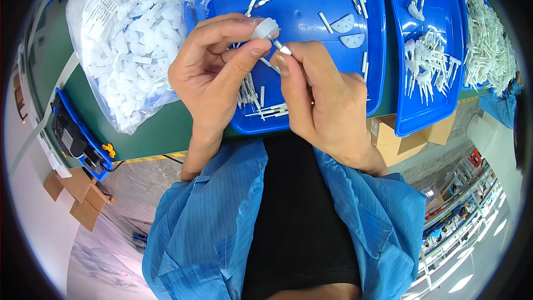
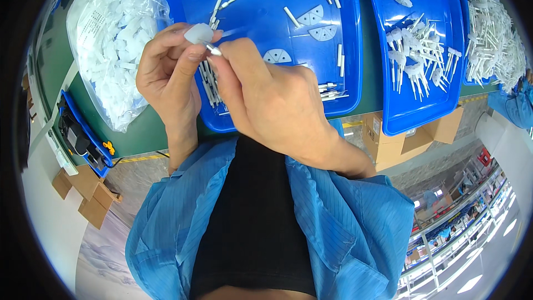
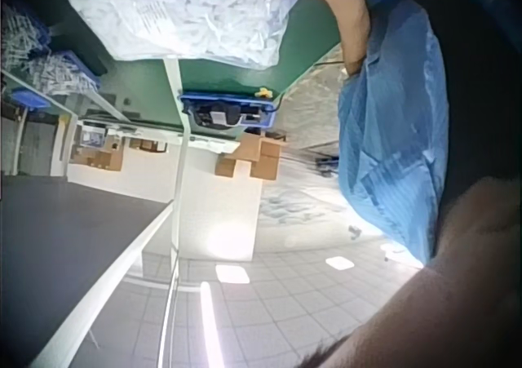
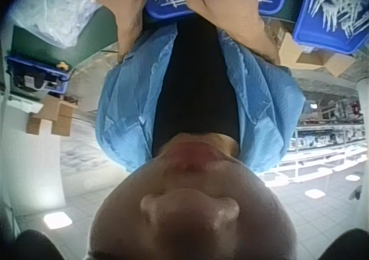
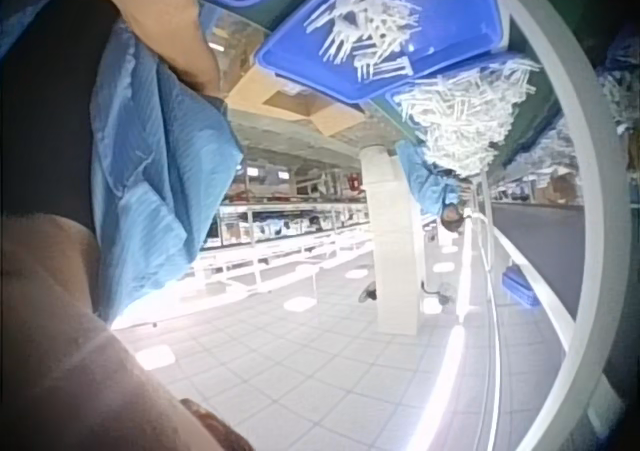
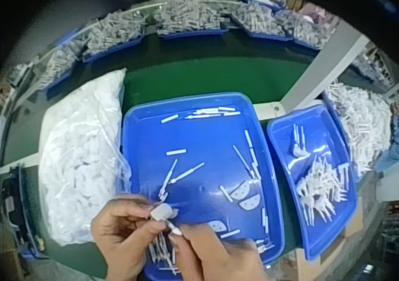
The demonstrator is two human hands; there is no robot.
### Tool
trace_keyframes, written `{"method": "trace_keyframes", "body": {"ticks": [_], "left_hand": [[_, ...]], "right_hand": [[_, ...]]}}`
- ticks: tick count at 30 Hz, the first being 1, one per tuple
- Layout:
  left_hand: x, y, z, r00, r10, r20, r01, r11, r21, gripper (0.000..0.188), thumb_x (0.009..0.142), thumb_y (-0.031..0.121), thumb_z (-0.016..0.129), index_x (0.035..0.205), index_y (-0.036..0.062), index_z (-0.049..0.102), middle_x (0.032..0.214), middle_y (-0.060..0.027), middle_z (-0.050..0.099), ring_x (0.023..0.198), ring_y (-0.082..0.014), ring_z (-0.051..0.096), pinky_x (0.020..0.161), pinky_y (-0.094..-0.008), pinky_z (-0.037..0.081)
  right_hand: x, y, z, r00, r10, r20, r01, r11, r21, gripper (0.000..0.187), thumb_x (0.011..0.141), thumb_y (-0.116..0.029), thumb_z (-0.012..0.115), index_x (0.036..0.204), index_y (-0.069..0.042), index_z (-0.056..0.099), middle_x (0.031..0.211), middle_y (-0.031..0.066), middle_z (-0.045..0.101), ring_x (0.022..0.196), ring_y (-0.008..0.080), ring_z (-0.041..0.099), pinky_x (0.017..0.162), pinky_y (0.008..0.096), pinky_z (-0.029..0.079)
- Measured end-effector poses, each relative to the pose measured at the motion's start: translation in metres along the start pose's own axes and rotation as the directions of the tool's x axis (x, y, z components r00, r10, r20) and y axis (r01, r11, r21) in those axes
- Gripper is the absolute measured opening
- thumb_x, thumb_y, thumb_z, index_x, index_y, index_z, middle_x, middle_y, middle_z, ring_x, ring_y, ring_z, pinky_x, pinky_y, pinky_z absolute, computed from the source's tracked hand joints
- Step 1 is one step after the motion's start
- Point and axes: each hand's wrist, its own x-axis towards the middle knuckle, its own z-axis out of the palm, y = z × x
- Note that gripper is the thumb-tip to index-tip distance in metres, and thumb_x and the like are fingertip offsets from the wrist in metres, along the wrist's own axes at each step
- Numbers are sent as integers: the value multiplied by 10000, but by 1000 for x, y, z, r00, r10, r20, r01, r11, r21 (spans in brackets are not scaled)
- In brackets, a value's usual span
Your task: The person repeatedly picks small white plastic components from a blue tray and a plastic bag, then inserts thin white rods into the components by hand. The assembled units are placed into a second blue tray. The person occasionally reaches into the bag to replenish the supply of components.
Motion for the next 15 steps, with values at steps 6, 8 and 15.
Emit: {"method": "trace_keyframes", "body": {"ticks": [6, 8, 15], "left_hand": [[-2, -2, -9, 997, 66, 43, -67, 998, 18, 228, 789, -154, 694, 992, -69, 636, 1084, -199, 637, 933, -222, 688, 818, -275, 590], [-4, -1, -14, 994, 73, 82, -77, 996, 46, 223, 786, -159, 693, 982, -69, 639, 1071, -200, 641, 934, -228, 689, 820, -282, 591], [-2, -1, -6, 997, 76, -17, -78, 991, -110, 214, 791, -145, 695, 979, -57, 645, 1035, -205, 656, 913, -258, 699, 821, -315, 595]], "right_hand": [[5, -3, -13, 997, -1, 75, -6, 996, 92, 53, 906, 4, 607, 955, 3, 628, 748, 61, 688, 552, 98, 642, 484, 230, 469], [7, -1, -13, 998, -61, 29, 59, 995, 78, 59, 886, -17, 639, 942, -4, 623, 703, 67, 656, 521, 134, 627, 460, 255, 461], [6, -2, -7, 985, -172, 9, 172, 985, -17, 108, 871, -27, 674, 967, -13, 628, 691, 79, 652, 520, 174, 640, 469, 264, 472]]}}
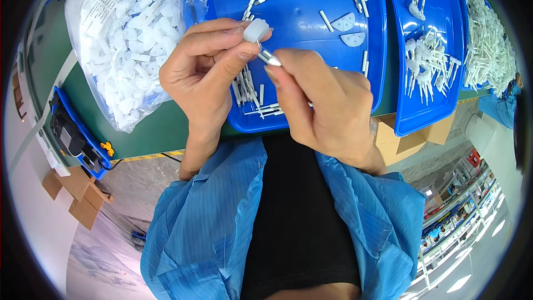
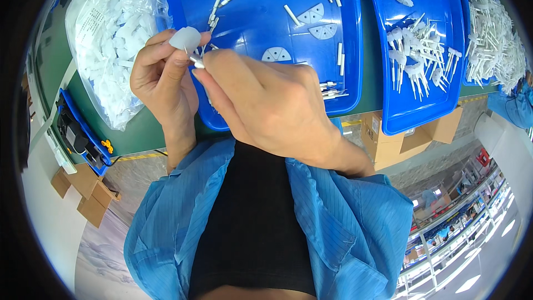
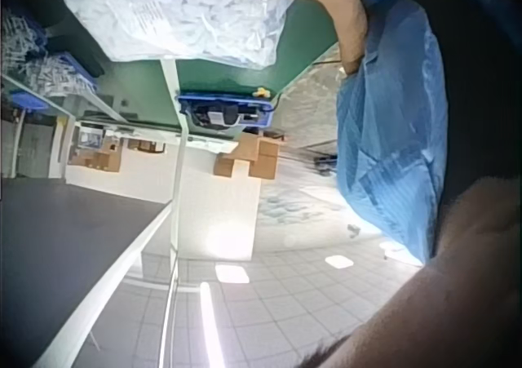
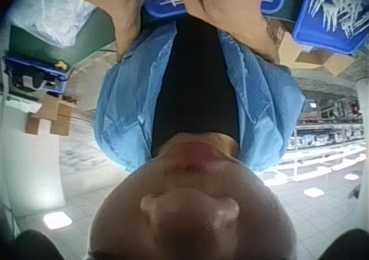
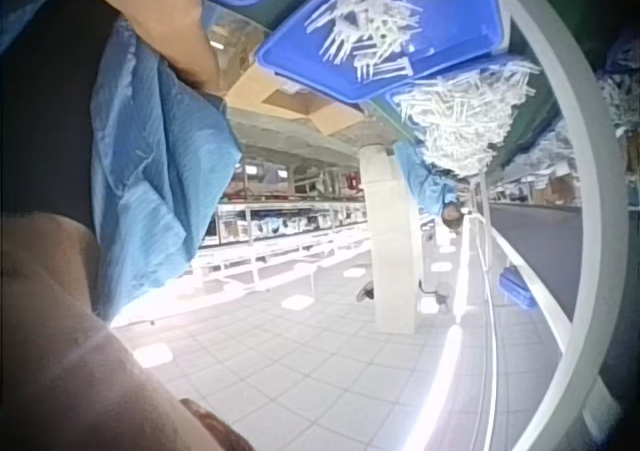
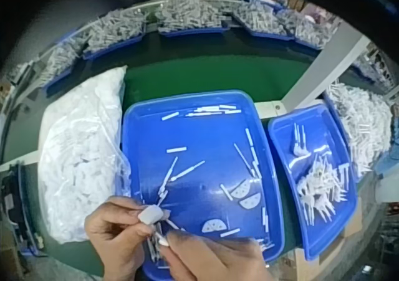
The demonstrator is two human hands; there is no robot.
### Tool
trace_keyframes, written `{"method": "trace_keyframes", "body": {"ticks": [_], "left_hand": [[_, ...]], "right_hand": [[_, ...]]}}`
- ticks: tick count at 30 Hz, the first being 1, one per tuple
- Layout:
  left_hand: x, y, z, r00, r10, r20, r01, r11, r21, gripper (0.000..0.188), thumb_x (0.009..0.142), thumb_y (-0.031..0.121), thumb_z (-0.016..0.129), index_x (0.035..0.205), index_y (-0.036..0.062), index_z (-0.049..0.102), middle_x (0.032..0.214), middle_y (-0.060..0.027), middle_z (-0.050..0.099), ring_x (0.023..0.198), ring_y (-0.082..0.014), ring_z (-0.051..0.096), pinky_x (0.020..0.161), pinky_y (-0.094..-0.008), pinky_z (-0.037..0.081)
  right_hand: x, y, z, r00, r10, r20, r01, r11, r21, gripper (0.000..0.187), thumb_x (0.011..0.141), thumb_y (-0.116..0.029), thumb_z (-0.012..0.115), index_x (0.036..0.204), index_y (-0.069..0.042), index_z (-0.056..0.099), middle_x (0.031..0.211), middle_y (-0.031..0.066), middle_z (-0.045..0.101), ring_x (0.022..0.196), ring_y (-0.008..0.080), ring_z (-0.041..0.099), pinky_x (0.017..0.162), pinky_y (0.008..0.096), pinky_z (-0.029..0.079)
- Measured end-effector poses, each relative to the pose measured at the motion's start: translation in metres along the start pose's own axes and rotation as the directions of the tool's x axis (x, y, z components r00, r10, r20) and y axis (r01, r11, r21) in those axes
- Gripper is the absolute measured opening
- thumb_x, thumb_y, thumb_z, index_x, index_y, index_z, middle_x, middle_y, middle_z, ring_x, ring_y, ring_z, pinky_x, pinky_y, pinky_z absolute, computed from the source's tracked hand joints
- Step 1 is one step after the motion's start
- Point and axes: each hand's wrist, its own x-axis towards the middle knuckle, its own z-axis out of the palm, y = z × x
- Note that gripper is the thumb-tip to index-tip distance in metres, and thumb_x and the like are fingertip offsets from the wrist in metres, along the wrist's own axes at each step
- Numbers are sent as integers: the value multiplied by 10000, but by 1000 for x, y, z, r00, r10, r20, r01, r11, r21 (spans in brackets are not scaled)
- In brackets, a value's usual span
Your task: The person repeatedly picks small white plastic components from a blue tray and a plastic bag, then inserts thin white rods into the components by hand. The assembled units are placed into a second blue tray. The person occasionally reaches into the bag to replenish the supply of components.
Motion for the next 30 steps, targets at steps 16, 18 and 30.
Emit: {"method": "trace_keyframes", "body": {"ticks": [16, 18, 30], "left_hand": [[3, 1, -1, 996, -45, 81, 48, 999, -26, 182, 849, -102, 661, 1021, -55, 623, 1057, -187, 653, 925, -248, 693, 797, -303, 589], [3, 0, -1, 995, -40, 94, 41, 999, -10, 182, 853, -103, 655, 1025, -57, 622, 1064, -186, 649, 937, -242, 689, 801, -299, 590], [7, 0, 0, 967, 20, 254, -24, 1000, 11, 233, 852, -135, 621, 1073, -90, 563, 1089, -195, 565, 969, -214, 642, 814, -294, 603]], "right_hand": [[6, 5, -18, 960, 103, 261, -129, 988, 88, 126, 903, -38, 651, 1025, -17, 635, 706, 87, 646, 554, 179, 643, 503, 270, 476], [7, 7, -18, 966, 108, 236, -123, 991, 52, 127, 904, -39, 649, 1026, -10, 633, 727, 88, 652, 562, 181, 645, 506, 271, 477], [5, 8, -23, 949, 127, 288, -140, 990, 25, 113, 927, -40, 615, 1039, -20, 618, 778, 88, 662, 595, 192, 651, 515, 260, 480]]}}
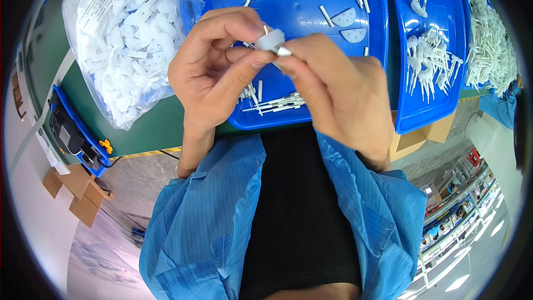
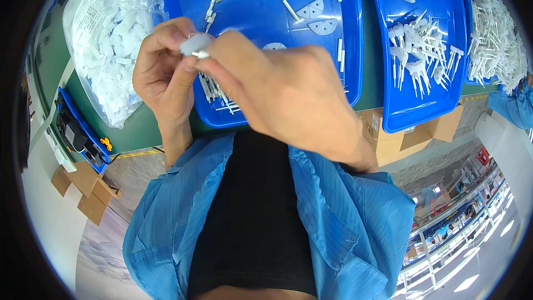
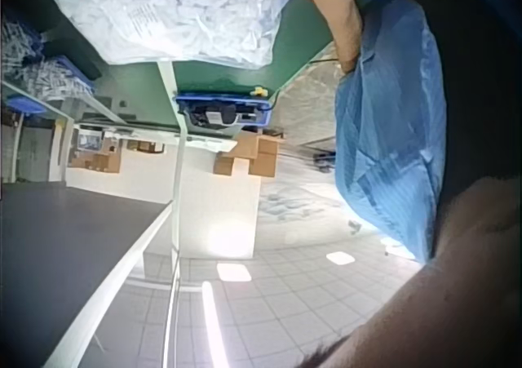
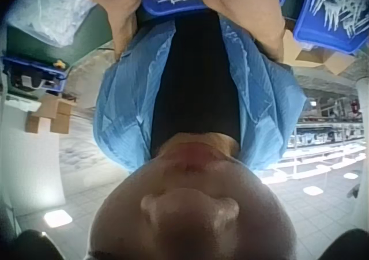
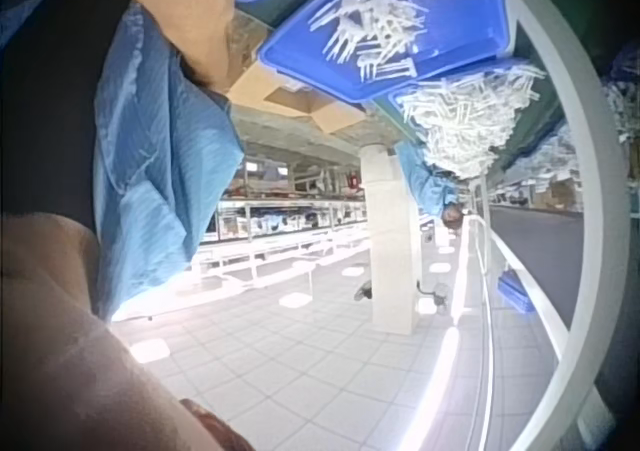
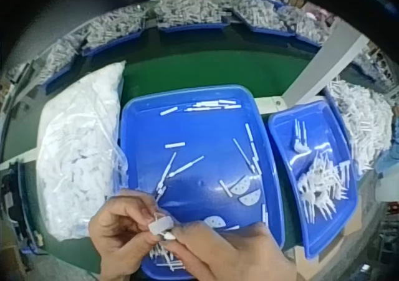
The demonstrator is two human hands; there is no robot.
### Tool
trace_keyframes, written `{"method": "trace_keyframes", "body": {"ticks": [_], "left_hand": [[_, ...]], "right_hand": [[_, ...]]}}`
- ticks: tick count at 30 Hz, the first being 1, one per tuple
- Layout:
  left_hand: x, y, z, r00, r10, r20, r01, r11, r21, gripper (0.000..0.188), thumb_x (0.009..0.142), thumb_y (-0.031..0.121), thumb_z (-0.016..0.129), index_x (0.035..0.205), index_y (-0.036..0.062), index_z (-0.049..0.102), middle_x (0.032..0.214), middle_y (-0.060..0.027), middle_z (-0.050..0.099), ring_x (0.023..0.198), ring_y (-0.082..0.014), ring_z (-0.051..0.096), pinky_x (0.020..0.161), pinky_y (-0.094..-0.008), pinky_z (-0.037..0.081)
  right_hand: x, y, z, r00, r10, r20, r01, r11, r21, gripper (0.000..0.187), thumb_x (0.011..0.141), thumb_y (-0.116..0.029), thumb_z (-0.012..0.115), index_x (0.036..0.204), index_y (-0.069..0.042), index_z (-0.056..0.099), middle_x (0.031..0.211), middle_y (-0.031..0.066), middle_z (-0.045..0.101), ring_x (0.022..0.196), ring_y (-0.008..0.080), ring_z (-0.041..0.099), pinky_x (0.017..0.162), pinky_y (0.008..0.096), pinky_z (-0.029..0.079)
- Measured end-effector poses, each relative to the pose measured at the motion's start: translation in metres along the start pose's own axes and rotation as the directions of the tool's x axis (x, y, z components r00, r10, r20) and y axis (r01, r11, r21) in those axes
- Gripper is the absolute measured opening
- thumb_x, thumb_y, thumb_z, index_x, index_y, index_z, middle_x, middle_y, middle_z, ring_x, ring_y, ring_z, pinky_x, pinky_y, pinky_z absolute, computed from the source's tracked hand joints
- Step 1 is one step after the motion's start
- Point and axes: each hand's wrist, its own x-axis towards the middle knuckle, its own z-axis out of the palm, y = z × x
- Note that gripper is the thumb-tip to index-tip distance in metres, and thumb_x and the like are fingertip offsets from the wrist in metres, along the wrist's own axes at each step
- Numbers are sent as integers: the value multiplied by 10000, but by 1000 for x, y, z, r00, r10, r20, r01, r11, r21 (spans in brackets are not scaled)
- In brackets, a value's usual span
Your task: The person repeatedly picks small white plastic components from a blue tray and a plastic bag, then inserts thin white rods into the components by hand. The assembled units are placed into a second blue tray. The person occasionally reaches into the bag to replenish the supply of components.
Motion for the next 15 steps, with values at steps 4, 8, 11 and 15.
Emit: {"method": "trace_keyframes", "body": {"ticks": [4, 8, 11, 15], "left_hand": [[-1, 1, 0, 997, 74, 34, -74, 997, 17, 224, 855, -126, 624, 1066, -87, 557, 1080, -197, 559, 938, -232, 654, 800, -310, 589], [0, 5, 4, 995, 97, -9, -96, 992, 80, 222, 831, -118, 648, 1035, -80, 571, 1050, -208, 579, 885, -240, 667, 773, -320, 566], [0, 5, 0, 981, 190, 45, -195, 952, 237, 233, 798, -115, 668, 1012, -70, 589, 1015, -209, 603, 857, -238, 671, 751, -310, 558], [0, 10, 0, 974, 219, 65, -228, 908, 351, 238, 780, -111, 676, 1000, -64, 599, 973, -210, 624, 841, -244, 675, 739, -314, 558]], "right_hand": [[-5, -10, 7, 989, 146, 35, -148, 912, 381, 104, 934, -42, 604, 1037, -25, 609, 778, 99, 659, 588, 189, 641, 514, 263, 481], [-6, -7, 21, 989, 57, -135, -11, 948, 318, 101, 925, -54, 621, 1016, -11, 609, 772, 109, 666, 598, 202, 670, 522, 276, 502], [-7, -7, 25, 961, -116, -252, 113, 993, -26, 120, 907, -61, 649, 997, 7, 609, 759, 113, 670, 581, 224, 671, 515, 292, 511], [-4, -12, 23, 939, -203, -278, 164, 974, -155, 141, 880, -58, 677, 979, 16, 610, 745, 115, 671, 559, 247, 661, 505, 310, 516]]}}
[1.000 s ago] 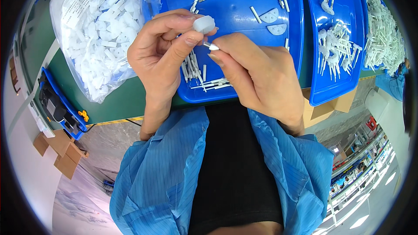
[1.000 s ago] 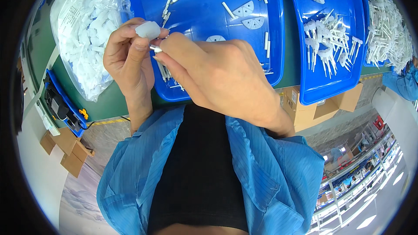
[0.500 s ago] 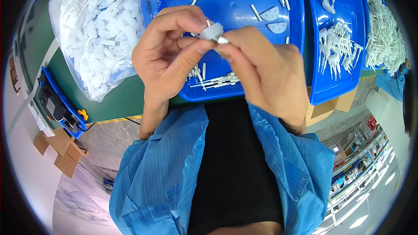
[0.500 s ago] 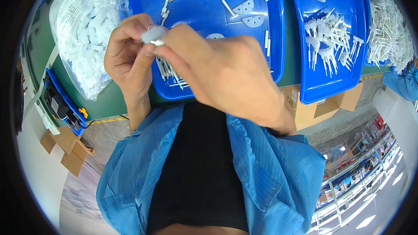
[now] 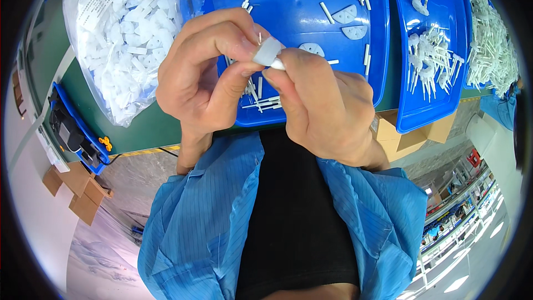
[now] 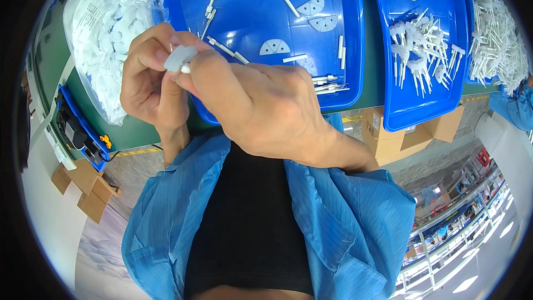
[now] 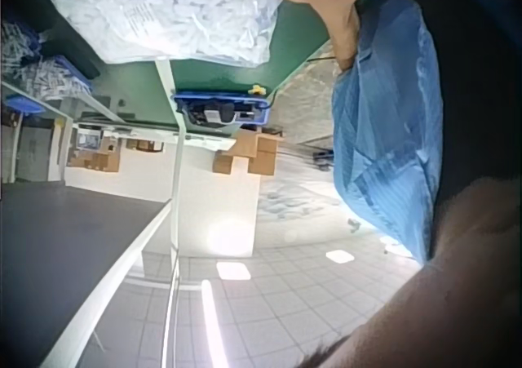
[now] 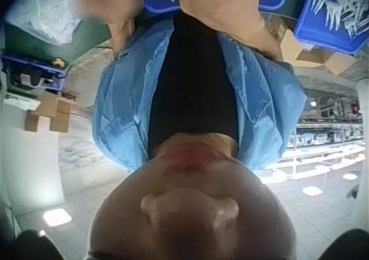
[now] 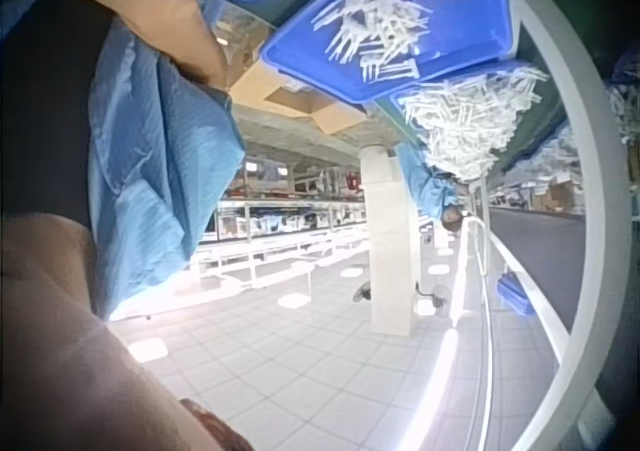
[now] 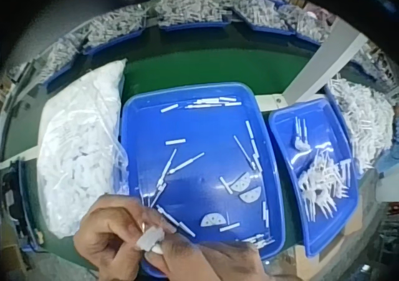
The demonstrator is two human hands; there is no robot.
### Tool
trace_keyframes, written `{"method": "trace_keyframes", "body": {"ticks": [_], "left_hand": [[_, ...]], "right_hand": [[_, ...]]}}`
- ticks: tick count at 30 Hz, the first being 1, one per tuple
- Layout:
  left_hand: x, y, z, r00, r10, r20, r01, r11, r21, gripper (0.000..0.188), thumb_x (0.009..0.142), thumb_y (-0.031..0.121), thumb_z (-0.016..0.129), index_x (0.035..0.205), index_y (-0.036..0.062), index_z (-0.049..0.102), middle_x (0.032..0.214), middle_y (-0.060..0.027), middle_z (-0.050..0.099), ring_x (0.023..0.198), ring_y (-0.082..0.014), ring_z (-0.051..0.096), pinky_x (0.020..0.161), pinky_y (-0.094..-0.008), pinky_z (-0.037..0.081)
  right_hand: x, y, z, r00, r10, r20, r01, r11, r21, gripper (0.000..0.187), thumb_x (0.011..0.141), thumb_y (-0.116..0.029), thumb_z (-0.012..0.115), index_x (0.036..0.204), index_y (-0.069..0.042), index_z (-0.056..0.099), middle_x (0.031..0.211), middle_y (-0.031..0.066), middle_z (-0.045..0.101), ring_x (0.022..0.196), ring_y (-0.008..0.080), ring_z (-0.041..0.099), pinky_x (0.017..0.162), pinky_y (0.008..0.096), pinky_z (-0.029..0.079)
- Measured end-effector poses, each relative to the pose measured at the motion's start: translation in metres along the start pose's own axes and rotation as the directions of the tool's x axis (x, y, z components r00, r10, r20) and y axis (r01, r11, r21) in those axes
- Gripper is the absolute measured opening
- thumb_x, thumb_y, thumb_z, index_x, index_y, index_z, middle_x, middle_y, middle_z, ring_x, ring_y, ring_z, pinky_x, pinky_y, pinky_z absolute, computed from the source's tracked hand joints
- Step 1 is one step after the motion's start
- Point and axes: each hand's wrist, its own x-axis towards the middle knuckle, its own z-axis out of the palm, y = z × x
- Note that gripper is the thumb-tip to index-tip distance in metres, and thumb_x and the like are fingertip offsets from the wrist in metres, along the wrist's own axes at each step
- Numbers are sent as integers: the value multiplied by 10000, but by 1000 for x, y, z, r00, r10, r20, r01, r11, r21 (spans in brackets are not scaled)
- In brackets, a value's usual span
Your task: The person repeatedly picks small white plastic components from a blue tray and a plastic bag, then inserts thin white rods into the components by hand. The assembled units are placed into a second blue tray. The person occasionally reaches into the bag to replenish the supply of components.
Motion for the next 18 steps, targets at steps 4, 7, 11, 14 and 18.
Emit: {"method": "trace_keyframes", "body": {"ticks": [4, 7, 11, 14, 18], "left_hand": [[-2, -5, 9, 997, 16, -75, -33, 974, -226, 235, 783, -107, 679, 998, -57, 598, 974, -225, 637, 865, -281, 693, 765, -344, 568], [-1, -2, 16, 991, -27, -131, 0, 979, -202, 234, 783, -95, 688, 993, -52, 595, 994, -237, 643, 889, -308, 701, 786, -363, 577], [5, 1, 0, 994, 78, 83, -82, 995, 55, 372, 874, 136, 718, 1166, -12, 541, 1105, -219, 608, 902, -368, 683, 755, -452, 601], [8, -6, -9, 970, 182, 158, -209, 963, 169, 405, 817, 145, 777, 1115, -48, 580, 1123, -219, 605, 932, -365, 683, 775, -438, 612], [5, 9, -3, 993, -87, 80, 73, 984, 162, 403, 749, 110, 820, 1051, -61, 614, 1144, -226, 589, 978, -376, 678, 788, -434, 619]], "right_hand": [[-5, 6, -2, 998, -56, 34, 55, 998, 22, 148, 860, -40, 683, 971, 22, 607, 747, 109, 652, 534, 254, 619, 492, 318, 493], [2, 19, 1, 996, -82, 26, 77, 986, 146, 155, 825, -17, 690, 953, 26, 613, 767, 119, 621, 584, 269, 577, 531, 328, 471], [0, 28, 5, 993, -116, -27, 119, 980, 157, 181, 767, -20, 701, 930, 9, 630, 812, 122, 594, 675, 275, 556, 586, 336, 458], [-3, 31, 11, 990, -117, -73, 128, 979, 157, 211, 730, -56, 721, 922, -23, 642, 839, 90, 589, 701, 264, 564, 589, 344, 468], [-6, 34, 15, 991, -104, -85, 116, 982, 151, 220, 725, -53, 724, 934, -31, 663, 836, 79, 581, 690, 252, 539, 603, 345, 457]]}}
